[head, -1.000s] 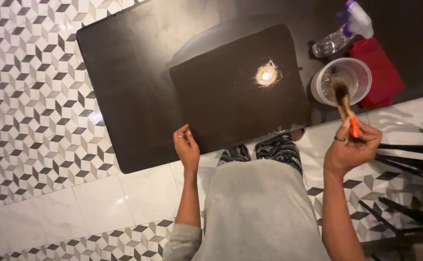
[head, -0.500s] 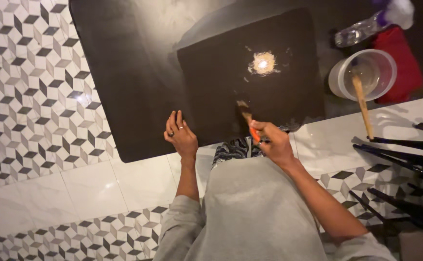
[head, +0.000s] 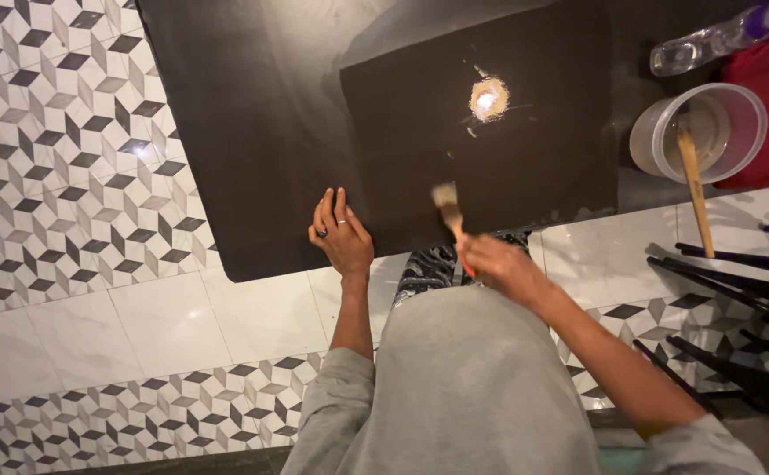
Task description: The person uses a brush to apply a liquid from a container onto a dark tabletop, spreading it across the surface. They then use a red cloth to wipe the table clean.
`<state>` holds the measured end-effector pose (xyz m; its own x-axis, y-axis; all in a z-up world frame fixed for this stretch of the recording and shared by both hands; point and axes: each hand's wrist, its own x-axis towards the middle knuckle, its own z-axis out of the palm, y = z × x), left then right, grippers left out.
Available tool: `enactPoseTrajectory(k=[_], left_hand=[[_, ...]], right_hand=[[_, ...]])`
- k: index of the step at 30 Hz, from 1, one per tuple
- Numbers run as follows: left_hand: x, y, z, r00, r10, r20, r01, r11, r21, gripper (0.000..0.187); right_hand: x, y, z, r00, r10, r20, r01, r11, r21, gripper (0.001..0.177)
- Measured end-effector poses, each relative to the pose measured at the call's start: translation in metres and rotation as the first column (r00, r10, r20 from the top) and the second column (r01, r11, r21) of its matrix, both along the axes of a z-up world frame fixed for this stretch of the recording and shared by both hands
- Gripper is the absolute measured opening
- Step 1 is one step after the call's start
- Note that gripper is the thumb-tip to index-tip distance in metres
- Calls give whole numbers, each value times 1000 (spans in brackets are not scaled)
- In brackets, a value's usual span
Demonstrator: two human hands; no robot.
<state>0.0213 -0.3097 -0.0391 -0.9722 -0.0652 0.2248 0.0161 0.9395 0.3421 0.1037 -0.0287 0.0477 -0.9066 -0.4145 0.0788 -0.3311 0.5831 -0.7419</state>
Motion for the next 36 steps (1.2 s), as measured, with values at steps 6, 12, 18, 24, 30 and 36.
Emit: enactPoseTrajectory(k=[6, 12, 18, 24, 30, 36], left_hand=[[1, -2, 1, 1000, -2, -9, 2, 1000, 5, 38], [2, -2, -1, 1000, -1, -5, 1, 1000, 12, 38], [1, -1, -4, 1000, 3, -18, -3, 1000, -6, 38], [3, -1, -6, 1000, -5, -30, 4, 1000, -11, 37], [4, 0, -7, 1000, 3, -5, -3, 1000, -27, 37], [6, 2, -13, 1000, -18, -21, 16, 996, -84, 39]], right_hand=[[-28, -10, -3, 998, -61, -31, 60, 998, -23, 36], [46, 6, 7, 997, 43, 59, -44, 999, 14, 42], [79, 48, 2, 921, -376, 100, 384, 920, -81, 29], [91, 93, -3, 645, -761, 66, 762, 636, -120, 26], [97, 102, -3, 540, -841, -29, 841, 540, -34, 30], [79, 43, -19, 664, -746, 54, 741, 647, -179, 27]])
